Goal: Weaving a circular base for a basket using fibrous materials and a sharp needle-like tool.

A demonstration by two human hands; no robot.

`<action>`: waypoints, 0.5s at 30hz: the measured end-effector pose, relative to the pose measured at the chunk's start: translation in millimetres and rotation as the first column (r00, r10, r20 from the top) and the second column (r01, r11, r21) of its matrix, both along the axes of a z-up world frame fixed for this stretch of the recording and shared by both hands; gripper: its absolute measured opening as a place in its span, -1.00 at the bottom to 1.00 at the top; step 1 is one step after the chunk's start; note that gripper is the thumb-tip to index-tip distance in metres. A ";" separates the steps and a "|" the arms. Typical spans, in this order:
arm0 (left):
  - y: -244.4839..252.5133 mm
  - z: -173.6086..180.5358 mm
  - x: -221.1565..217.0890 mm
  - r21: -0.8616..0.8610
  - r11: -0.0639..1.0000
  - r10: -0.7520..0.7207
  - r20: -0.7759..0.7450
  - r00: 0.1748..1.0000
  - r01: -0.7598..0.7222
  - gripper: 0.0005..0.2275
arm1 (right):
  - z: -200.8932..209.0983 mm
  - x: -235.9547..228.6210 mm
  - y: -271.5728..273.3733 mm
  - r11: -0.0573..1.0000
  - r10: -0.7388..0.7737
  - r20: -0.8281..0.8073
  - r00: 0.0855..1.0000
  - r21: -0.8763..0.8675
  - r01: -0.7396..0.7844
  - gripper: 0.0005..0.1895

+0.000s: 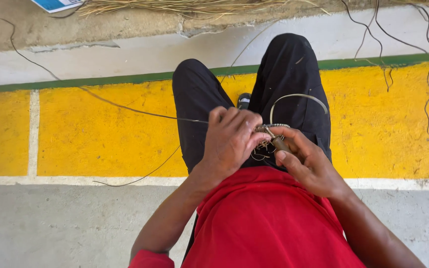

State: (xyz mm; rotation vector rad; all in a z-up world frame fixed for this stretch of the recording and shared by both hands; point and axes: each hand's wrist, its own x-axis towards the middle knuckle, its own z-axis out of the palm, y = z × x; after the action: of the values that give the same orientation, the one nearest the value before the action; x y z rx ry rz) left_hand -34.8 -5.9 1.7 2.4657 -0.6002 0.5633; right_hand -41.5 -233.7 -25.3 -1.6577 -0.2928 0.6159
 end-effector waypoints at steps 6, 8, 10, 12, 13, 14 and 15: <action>28.1 -2.5 -17.6 -0.172 0.959 0.256 0.186 0.949 -0.225 -0.78 | 2.5 8.4 3.2 0.992 -0.066 0.070 0.995 -0.102 0.073 -0.44; 25.5 -18.1 -23.4 -0.186 0.939 0.313 0.119 0.942 -0.289 -0.81 | -0.5 3.8 4.9 0.994 -0.078 0.065 0.995 -0.073 0.083 -0.44; 14.3 -28.3 -18.1 -0.139 0.951 0.293 0.110 0.950 -0.278 -0.71 | -6.3 0.6 8.7 0.993 -0.107 -0.019 0.994 0.042 0.108 -0.45; -1.0 -34.6 -17.3 -0.205 0.949 0.256 0.056 0.965 -0.239 -0.72 | -10.1 -6.7 13.8 0.988 -0.110 -0.067 0.992 0.098 0.117 -0.46; -8.8 -39.5 -15.3 -0.273 0.941 0.211 0.019 0.977 -0.198 -0.74 | -13.7 -9.1 16.3 0.979 -0.114 -0.102 0.988 0.158 0.129 -0.48; -12.4 -41.9 -14.3 -0.278 0.940 0.211 0.025 0.977 -0.196 -0.74 | -13.8 -10.7 15.1 0.980 -0.114 -0.095 0.989 0.156 0.128 -0.48; -16.1 -42.9 -12.0 -0.308 0.931 0.200 -0.018 0.980 -0.196 -0.76 | -12.7 -12.0 14.0 0.989 -0.134 -0.019 0.991 0.053 0.135 -0.48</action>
State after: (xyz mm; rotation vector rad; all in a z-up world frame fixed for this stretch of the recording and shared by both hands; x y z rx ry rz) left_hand -46.8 -22.0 -41.2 2.2363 -0.2438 0.6968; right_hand -53.5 -219.7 -38.0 -1.6057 -0.1833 0.5142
